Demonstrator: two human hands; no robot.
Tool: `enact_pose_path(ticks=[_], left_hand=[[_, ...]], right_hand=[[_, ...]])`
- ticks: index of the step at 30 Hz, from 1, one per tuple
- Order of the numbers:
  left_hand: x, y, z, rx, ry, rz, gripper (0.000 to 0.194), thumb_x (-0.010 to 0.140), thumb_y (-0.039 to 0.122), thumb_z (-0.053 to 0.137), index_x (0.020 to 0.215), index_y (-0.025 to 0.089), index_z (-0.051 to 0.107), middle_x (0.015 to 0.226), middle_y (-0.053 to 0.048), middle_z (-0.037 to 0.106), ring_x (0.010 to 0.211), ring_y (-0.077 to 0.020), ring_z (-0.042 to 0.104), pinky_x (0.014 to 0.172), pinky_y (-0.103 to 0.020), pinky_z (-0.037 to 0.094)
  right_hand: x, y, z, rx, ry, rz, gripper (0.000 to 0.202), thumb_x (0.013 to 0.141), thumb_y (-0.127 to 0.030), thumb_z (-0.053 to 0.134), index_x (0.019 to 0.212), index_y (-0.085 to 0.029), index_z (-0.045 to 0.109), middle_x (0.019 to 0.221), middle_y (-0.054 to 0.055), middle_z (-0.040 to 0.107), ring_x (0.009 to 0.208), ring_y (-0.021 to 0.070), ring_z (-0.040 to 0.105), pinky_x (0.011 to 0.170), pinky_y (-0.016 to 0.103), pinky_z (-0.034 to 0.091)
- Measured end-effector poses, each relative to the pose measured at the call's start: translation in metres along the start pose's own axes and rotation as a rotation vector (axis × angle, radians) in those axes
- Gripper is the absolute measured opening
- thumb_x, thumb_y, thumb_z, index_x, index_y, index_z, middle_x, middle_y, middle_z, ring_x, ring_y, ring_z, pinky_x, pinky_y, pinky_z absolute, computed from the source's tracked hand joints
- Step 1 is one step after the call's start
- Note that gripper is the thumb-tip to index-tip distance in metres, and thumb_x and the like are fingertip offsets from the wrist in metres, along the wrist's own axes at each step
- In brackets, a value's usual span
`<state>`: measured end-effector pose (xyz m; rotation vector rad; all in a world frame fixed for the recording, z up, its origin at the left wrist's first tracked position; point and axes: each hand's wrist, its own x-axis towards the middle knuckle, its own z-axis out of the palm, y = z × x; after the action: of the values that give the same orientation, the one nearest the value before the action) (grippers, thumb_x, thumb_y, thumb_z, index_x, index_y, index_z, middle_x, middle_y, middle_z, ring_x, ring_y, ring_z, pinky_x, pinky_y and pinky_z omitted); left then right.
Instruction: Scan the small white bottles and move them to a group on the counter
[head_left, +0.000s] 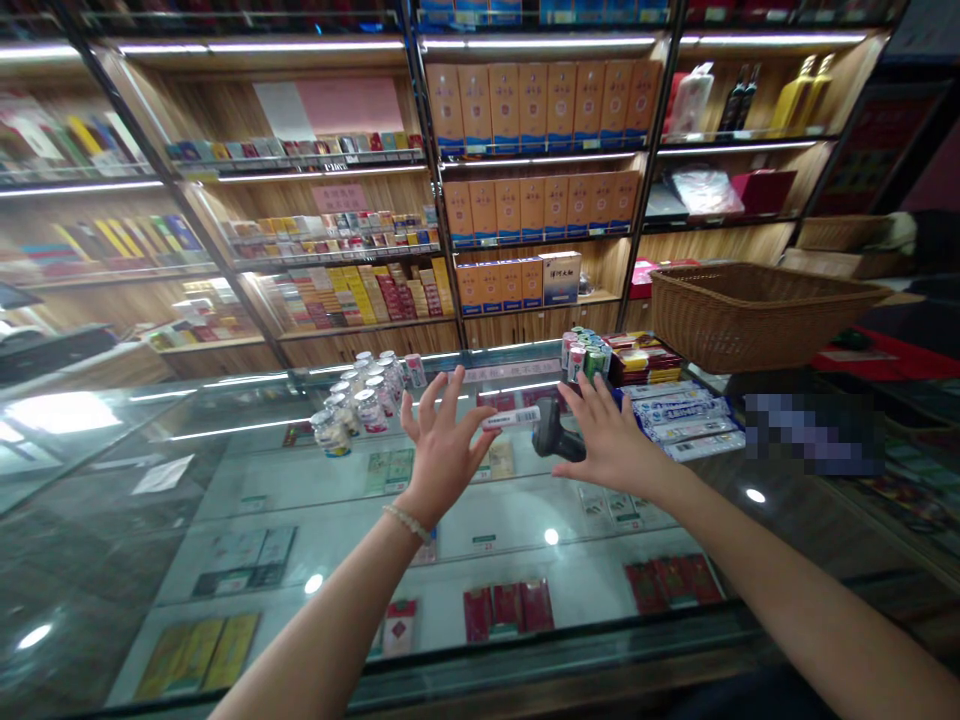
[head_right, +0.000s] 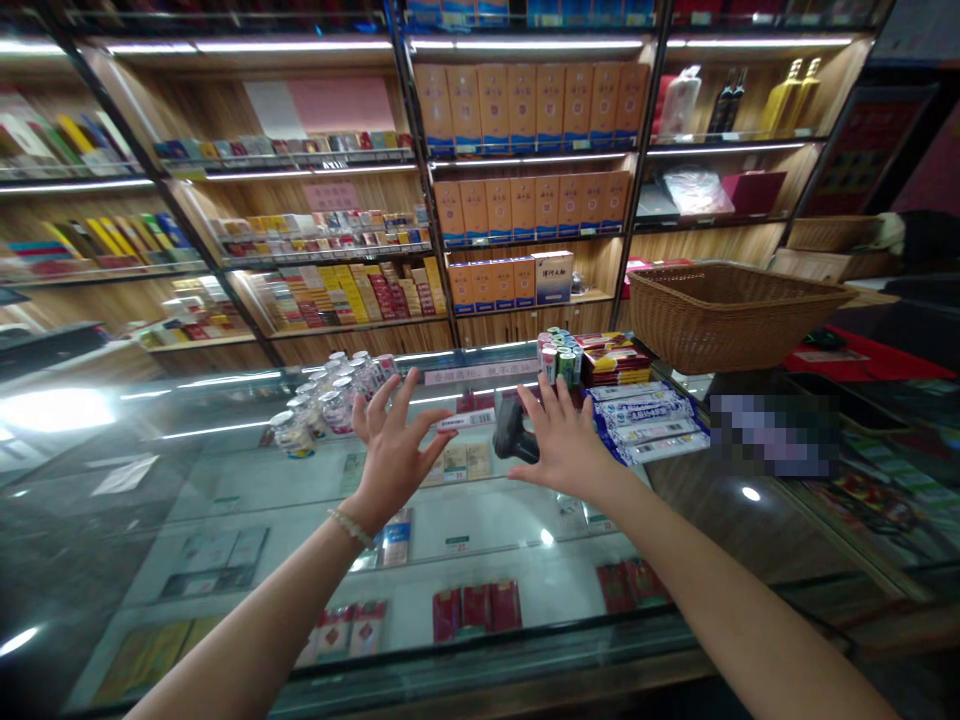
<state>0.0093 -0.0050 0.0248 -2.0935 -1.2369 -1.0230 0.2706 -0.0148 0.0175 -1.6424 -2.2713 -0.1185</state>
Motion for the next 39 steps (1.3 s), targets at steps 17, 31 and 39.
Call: enact_pose_path(ticks=[17, 31, 39], left_hand=[[-0.005, 0.002, 0.006, -0.007, -0.061, 0.003, 0.017, 0.091, 0.043, 0.067, 0.1, 0.031, 0.076, 0.16, -0.008, 0.045, 0.148, -0.0355, 0.034, 0.121, -0.068, 0.01], [-0.004, -0.002, 0.006, -0.015, -0.057, -0.018, 0.018, 0.091, 0.043, 0.067, 0.101, 0.031, 0.076, 0.159, -0.008, 0.045, 0.147, -0.035, 0.035, 0.121, -0.067, 0.01], [-0.001, -0.015, 0.006, 0.022, 0.049, -0.122, 0.019, 0.091, 0.044, 0.067, 0.101, 0.03, 0.076, 0.157, -0.007, 0.048, 0.147, -0.0337, 0.035, 0.122, -0.064, 0.011]], right_hand=[[-0.002, -0.026, -0.004, -0.215, -0.178, 0.151, 0.062, 0.092, -0.057, 0.058, 0.138, -0.016, 0.049, 0.133, 0.021, 0.053, 0.12, 0.0362, 0.056, 0.084, 0.043, 0.053], [0.007, -0.022, -0.004, -0.117, -0.239, 0.195, 0.034, 0.092, -0.036, 0.054, 0.12, -0.015, 0.055, 0.105, 0.014, 0.074, 0.096, 0.0327, 0.073, 0.073, 0.035, 0.05], [0.007, -0.006, -0.033, 0.291, 0.047, 0.295, 0.038, 0.089, -0.044, 0.055, 0.12, -0.022, 0.056, 0.085, 0.007, 0.073, 0.076, 0.0271, 0.072, 0.064, 0.032, 0.048]])
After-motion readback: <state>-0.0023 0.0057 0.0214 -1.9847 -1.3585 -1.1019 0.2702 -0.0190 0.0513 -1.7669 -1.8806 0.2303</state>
